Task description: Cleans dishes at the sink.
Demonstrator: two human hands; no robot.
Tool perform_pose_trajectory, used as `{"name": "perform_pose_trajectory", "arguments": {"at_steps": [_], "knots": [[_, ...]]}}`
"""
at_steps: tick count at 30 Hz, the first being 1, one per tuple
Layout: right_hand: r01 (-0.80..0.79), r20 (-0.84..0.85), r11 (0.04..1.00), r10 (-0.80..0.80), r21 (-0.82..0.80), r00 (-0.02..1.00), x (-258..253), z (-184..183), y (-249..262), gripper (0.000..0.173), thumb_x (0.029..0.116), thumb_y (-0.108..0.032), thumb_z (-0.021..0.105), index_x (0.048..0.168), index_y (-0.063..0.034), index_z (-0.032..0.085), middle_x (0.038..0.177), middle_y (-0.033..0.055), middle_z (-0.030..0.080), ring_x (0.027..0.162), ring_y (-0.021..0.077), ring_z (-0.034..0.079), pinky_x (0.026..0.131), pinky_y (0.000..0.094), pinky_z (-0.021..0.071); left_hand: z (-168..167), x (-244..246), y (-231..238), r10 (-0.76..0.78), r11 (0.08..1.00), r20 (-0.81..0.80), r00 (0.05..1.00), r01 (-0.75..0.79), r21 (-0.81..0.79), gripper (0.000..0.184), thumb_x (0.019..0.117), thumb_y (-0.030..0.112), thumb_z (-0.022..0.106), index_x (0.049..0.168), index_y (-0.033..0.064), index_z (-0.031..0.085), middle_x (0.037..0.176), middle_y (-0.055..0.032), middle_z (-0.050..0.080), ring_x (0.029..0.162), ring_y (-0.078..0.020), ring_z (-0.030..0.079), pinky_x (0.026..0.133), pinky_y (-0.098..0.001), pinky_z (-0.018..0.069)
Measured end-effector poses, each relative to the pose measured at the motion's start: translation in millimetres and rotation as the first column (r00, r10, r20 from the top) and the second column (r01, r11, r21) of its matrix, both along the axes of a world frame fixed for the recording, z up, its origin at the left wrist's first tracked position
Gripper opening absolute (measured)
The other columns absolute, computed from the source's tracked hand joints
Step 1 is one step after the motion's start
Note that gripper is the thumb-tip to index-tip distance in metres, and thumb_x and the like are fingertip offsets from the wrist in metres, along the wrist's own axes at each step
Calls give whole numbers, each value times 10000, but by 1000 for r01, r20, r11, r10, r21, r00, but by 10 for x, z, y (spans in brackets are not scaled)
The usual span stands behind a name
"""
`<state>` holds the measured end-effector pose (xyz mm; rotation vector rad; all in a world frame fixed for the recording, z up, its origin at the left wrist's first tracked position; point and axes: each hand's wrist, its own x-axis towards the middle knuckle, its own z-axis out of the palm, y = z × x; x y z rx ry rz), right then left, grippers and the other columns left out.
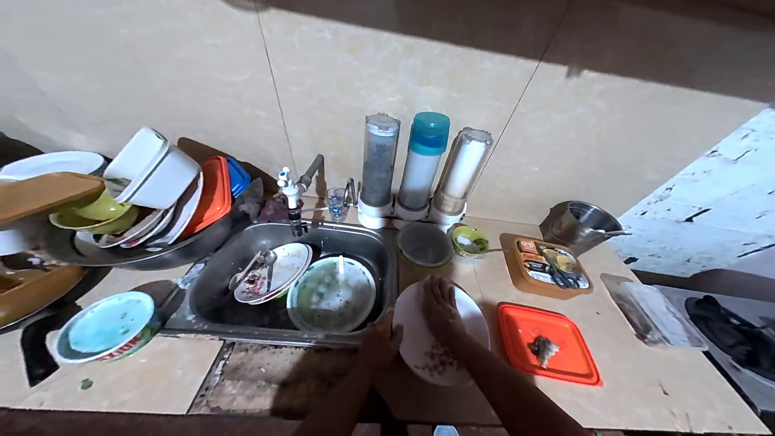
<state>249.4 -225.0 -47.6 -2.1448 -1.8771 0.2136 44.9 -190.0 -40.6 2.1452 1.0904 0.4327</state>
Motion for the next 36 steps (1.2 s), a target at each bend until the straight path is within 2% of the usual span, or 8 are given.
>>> {"name": "perform_pose_trajectory", "arguments": {"at_steps": [5, 10, 17, 23, 25, 27, 32, 36], "knots": [[-353, -120, 936, 351, 4, 929, -209, 29, -285, 494, 1091, -241, 391, 1548, -59, 433, 1640, 140, 348, 1553, 297, 245, 1275, 528, 122, 107, 18, -20, -16, 1000, -104, 994, 14, -18, 499, 1085, 253, 422, 1495, -28, 460, 1188, -273, 693, 1150, -440, 653, 1061, -579, 438], [10, -19, 991, -12, -137, 1000, 122, 82, -134, 591, 1098, -296, 291, 1635, -74, 185, 1716, 111, 117, 1591, 300, 17, 1231, 643, -54, 34, 3, -49, 21, 1000, -40, 999, -20, 19, 519, 1088, 279, 428, 1514, -16, 454, 1204, -269, 698, 1144, -446, 665, 1042, -597, 464], [-360, -180, 913, 328, -192, 928, -359, 194, -875, 541, 1107, -319, 345, 1607, -113, 330, 1680, 85, 274, 1575, 288, 164, 1271, 555, 103, 74, 2, -39, -15, 1000, -90, 996, 12, -24, 539, 1093, 282, 403, 1536, -23, 412, 1225, -264, 690, 1181, -444, 640, 1085, -576, 431], [-50, 99, 996, 57, -71, 993, 528, 61, -1115, 552, 1079, -351, 383, 1541, -55, 445, 1639, 137, 353, 1557, 330, 220, 1220, 687, 27, 139, 30, -69, 5, 999, -131, 991, -12, -51, 549, 1100, 321, 399, 1563, 26, 396, 1281, -250, 670, 1223, -458, 603, 1070, -568, 446], [11, 76, 983, 3, -183, 997, 349, 149, -1045, 614, 1090, -416, 320, 1591, -61, 344, 1680, 135, 256, 1578, 331, 126, 1223, 675, -31, 110, 38, -85, 6, 999, -124, 992, -10, -35, 549, 1099, 314, 400, 1560, 16, 396, 1320, -238, 657, 1240, -447, 597, 1084, -555, 437], [-67, -15, 953, 65, -294, 998, -29, 287, -1060, 649, 1096, -432, 319, 1620, -55, 252, 1700, 132, 187, 1585, 326, 77, 1229, 666, -46, 112, 51, -66, -1, 999, -126, 992, -5, -44, 548, 1099, 308, 395, 1563, 16, 391, 1327, -238, 654, 1246, -449, 593, 1084, -559, 434], [-209, -50, 973, 205, -103, 978, -281, 89, -1334, 514, 1087, -352, 393, 1540, -122, 472, 1613, 77, 416, 1530, 292, 309, 1215, 700, 76, 118, 36, -47, -13, 999, -135, 991, 7, -45, 541, 1101, 311, 390, 1550, 11, 412, 1296, -244, 668, 1226, -454, 607, 1082, -566, 433], [15, 11, 983, -13, -182, 1000, 298, 148, -1203, 592, 1092, -395, 337, 1590, -75, 354, 1672, 99, 289, 1577, 301, 145, 1187, 720, -62, 111, 35, -39, -16, 999, -114, 993, 12, -32, 534, 1099, 294, 397, 1546, 2, 415, 1234, -255, 690, 1180, -445, 633, 1078, -561, 432]]}}
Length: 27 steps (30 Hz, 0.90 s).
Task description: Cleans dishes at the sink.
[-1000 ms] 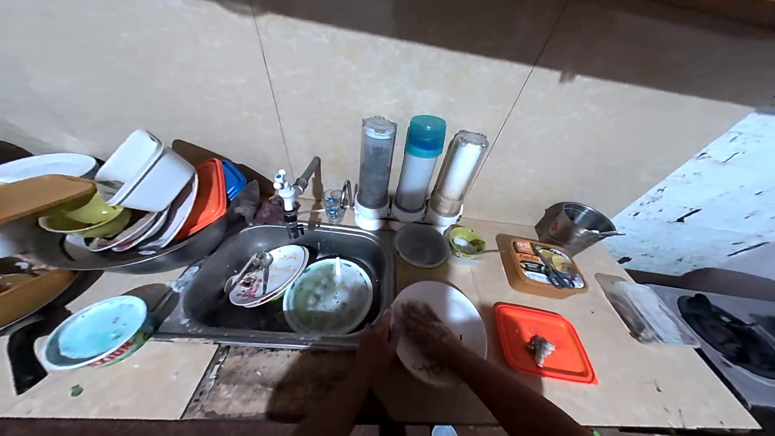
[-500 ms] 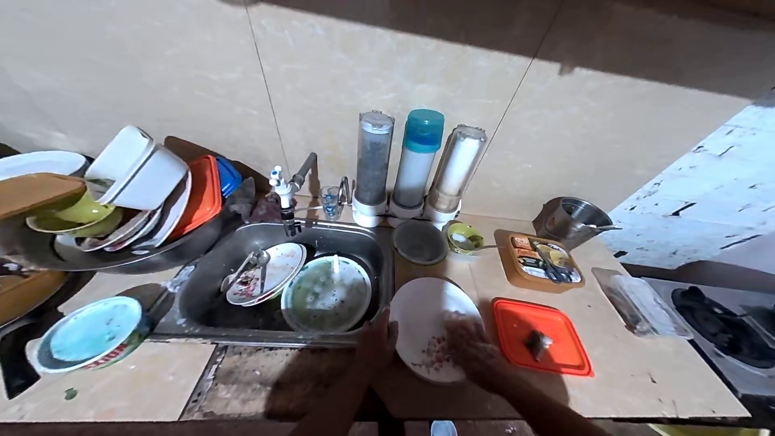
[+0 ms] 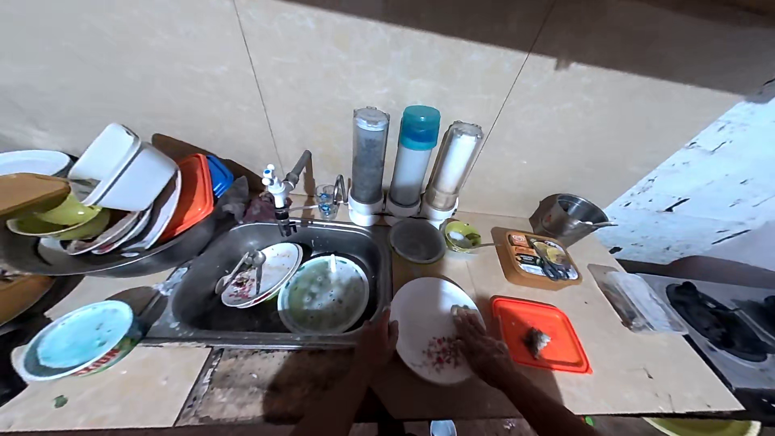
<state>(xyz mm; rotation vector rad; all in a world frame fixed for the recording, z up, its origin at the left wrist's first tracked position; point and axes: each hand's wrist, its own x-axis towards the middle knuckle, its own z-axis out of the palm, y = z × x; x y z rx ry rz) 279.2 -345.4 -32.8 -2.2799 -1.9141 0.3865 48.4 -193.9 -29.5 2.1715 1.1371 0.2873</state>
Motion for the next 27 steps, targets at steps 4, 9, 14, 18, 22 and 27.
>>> {"name": "perform_pose_trajectory", "arguments": {"at_steps": [4, 9, 14, 18, 22, 27], "knots": [[-98, -54, 991, 94, -92, 994, -362, 90, -166, 589, 1094, -421, 348, 1595, -111, 361, 1681, 73, 274, 1576, 315, 148, 1195, 734, 0, 13, 8, 15, 2, 999, -3, 1000, -2, -38, 532, 1106, 297, 377, 1558, 19, 399, 1319, -245, 656, 1243, -411, 616, 1114, -565, 412], [-100, 8, 995, 100, 15, 995, -164, -68, -45, 609, 1086, -443, 347, 1580, -88, 385, 1664, 103, 310, 1564, 317, 200, 1193, 736, 2, 14, 25, 22, 8, 999, 2, 1000, -8, -36, 526, 1102, 286, 395, 1560, 27, 404, 1296, -251, 666, 1220, -442, 616, 1088, -564, 432], [55, 24, 998, -55, 16, 998, -127, -14, 831, 702, 1075, -448, 360, 1624, -38, 205, 1705, 159, 128, 1588, 311, 43, 1238, 646, -24, 31, 19, 25, 18, 998, -1, 1000, -18, -62, 518, 1105, 293, 406, 1551, 31, 421, 1304, -253, 659, 1228, -457, 604, 1077, -572, 440], [-61, -151, 997, 69, 55, 986, -689, -56, 982, 652, 1093, -408, 308, 1613, -21, 237, 1702, 174, 135, 1584, 352, 46, 1244, 631, -11, 6, 8, 46, 1, 999, 2, 1000, -1, -42, 510, 1099, 283, 410, 1535, 20, 440, 1295, -251, 663, 1221, -453, 610, 1075, -586, 438], [-273, -223, 959, 251, -74, 942, -756, 85, 340, 564, 1112, -381, 277, 1610, -122, 322, 1694, 74, 229, 1584, 290, 113, 1263, 586, 34, 7, 10, 53, -8, 999, -17, 1000, 8, -39, 499, 1099, 277, 393, 1526, 27, 451, 1252, -240, 683, 1198, -445, 623, 1057, -579, 451], [-153, 7, 987, 154, -49, 988, 43, 17, -85, 554, 1103, -371, 329, 1576, -91, 394, 1667, 103, 300, 1573, 301, 171, 1227, 676, 0, 11, 17, 48, 6, 999, 2, 1000, -6, -37, 507, 1101, 298, 389, 1538, 49, 449, 1215, -239, 699, 1175, -439, 636, 1054, -571, 453]]}}
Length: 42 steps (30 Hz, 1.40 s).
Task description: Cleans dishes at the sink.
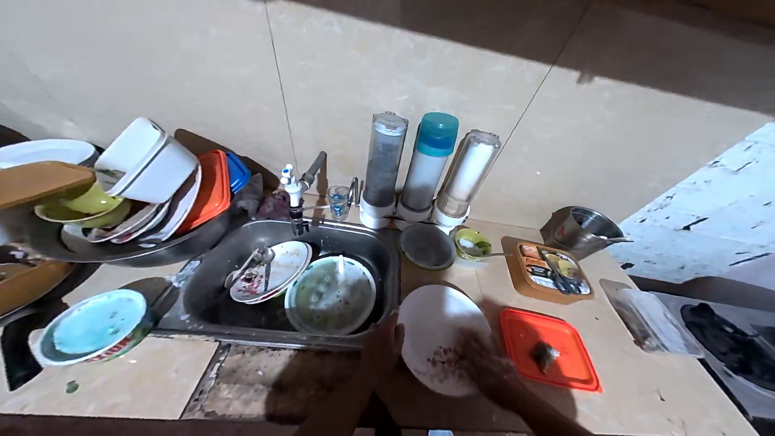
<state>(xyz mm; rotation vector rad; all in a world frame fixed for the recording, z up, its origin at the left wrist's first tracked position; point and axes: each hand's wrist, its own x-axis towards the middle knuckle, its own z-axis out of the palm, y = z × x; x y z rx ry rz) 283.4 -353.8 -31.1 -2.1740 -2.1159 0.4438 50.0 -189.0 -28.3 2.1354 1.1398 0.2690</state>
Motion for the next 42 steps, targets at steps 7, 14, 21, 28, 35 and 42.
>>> {"name": "perform_pose_trajectory", "arguments": {"at_steps": [7, 14, 21, 28, 35, 42], "knots": [[174, -103, 981, -182, -89, 978, -335, 163, 985, 622, 1105, -395, 328, 1625, -67, 229, 1707, 141, 141, 1587, 337, 21, 1227, 666, -46, 47, 68, -10, 2, 1000, -21, 1000, -2, -12, 518, 1101, 282, 393, 1544, 16, 419, 1282, -241, 672, 1223, -404, 628, 1117, -560, 410], [-31, -197, 997, 18, -64, 980, -697, 81, 157, 522, 1108, -361, 336, 1573, -138, 413, 1666, 58, 311, 1569, 290, 189, 1251, 616, 53, -44, 53, 0, 11, 999, 7, 1000, -11, 30, 520, 1095, 295, 399, 1540, 28, 439, 1258, -229, 690, 1208, -429, 628, 1089, -573, 433], [127, 51, 983, -135, 134, 990, 207, -117, 328, 549, 1085, -388, 355, 1544, -105, 460, 1641, 91, 360, 1561, 320, 208, 1224, 680, 22, -7, 53, -30, 31, 999, -7, 999, -31, 23, 517, 1100, 299, 392, 1564, 74, 421, 1227, -231, 700, 1169, -450, 636, 1032, -571, 475], [91, -219, 990, -113, -108, 969, -663, 149, 1022, 620, 1108, -416, 305, 1619, -68, 258, 1708, 140, 137, 1587, 340, 9, 1246, 615, -40, -53, 69, -20, 37, 997, -2, 999, -37, 68, 495, 1091, 266, 416, 1525, 32, 467, 1209, -245, 707, 1157, -453, 653, 1037, -573, 474], [45, -60, 997, -41, 70, 997, -293, -54, 142, 569, 1094, -418, 343, 1560, -105, 431, 1668, 99, 299, 1561, 304, 216, 1235, 666, 59, -34, 72, -30, 43, 997, 5, 999, -44, 65, 490, 1091, 302, 403, 1497, 47, 504, 1124, -242, 723, 1104, -448, 671, 983, -581, 511], [224, -26, 971, -227, -83, 974, -40, 131, 1002, 638, 1096, -444, 332, 1636, -121, 229, 1710, 99, 165, 1590, 302, 43, 1225, 665, -53, -68, 123, -53, 124, 991, 30, 992, -126, 55, 504, 1084, 321, 432, 1495, 41, 507, 1144, -248, 714, 1112, -446, 666, 987, -576, 509]]}}
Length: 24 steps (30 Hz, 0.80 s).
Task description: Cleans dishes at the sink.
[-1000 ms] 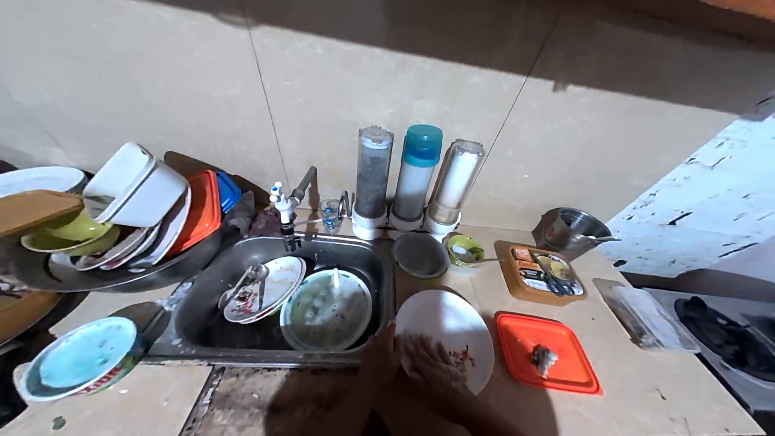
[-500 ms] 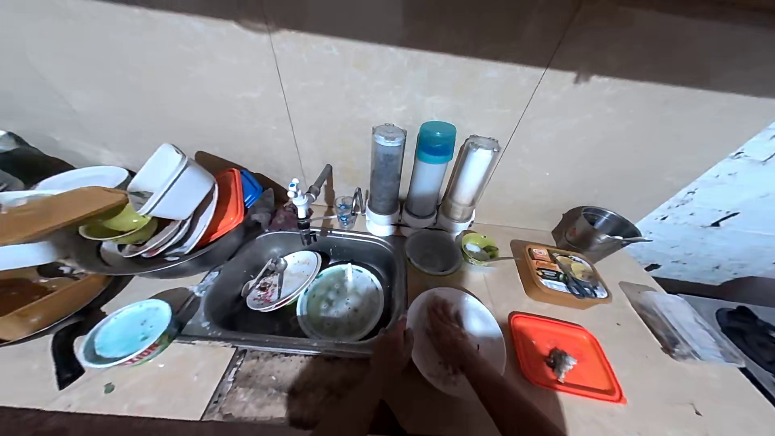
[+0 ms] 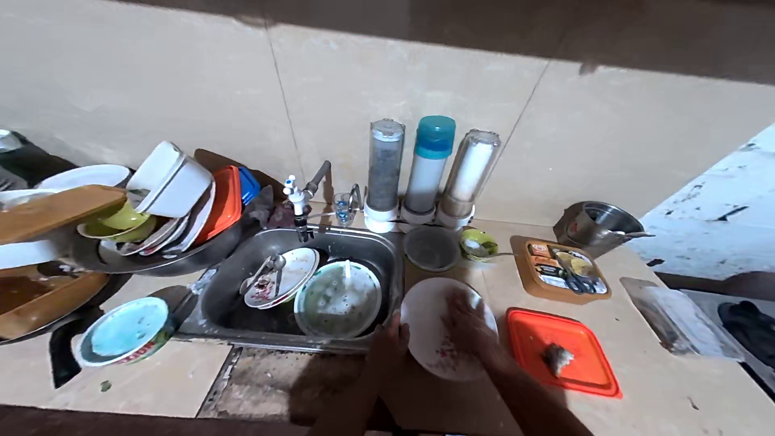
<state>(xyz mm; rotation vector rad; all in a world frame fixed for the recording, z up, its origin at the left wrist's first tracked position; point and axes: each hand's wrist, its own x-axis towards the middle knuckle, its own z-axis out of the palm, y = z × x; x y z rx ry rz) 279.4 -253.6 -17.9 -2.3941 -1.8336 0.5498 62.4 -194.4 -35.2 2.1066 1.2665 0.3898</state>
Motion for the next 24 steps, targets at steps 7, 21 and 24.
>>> {"name": "perform_pose_trajectory", "arguments": {"at_steps": [7, 21, 24], "knots": [[-265, -188, 963, 269, 50, 945, -627, -24, -565, 525, 1115, -401, 288, 1587, -198, 396, 1678, 25, 289, 1578, 262, 160, 1258, 597, 20, -84, -33, 12, 6, 999, 20, 1000, -7, 54, 500, 1071, 281, 458, 1478, -5, 515, 1131, -273, 717, 1090, -477, 673, 979, -599, 509], [-49, -192, 997, 58, 53, 980, -573, 11, 343, 599, 1110, -393, 290, 1626, -92, 244, 1714, 120, 122, 1590, 316, 15, 1237, 633, -41, 53, -42, 37, -4, 997, -14, 1000, 3, -77, 528, 1090, 338, 424, 1545, 70, 446, 1296, -236, 666, 1209, -435, 626, 1045, -579, 475], [-192, -261, 980, 198, 51, 945, -729, 56, -110, 575, 1110, -407, 237, 1604, -130, 340, 1695, 81, 227, 1587, 281, 96, 1260, 589, -14, -45, -23, 32, 8, 1000, 18, 1000, -7, -5, 492, 1083, 322, 434, 1485, 53, 524, 1232, -236, 699, 1153, -435, 660, 1011, -578, 500]]}}
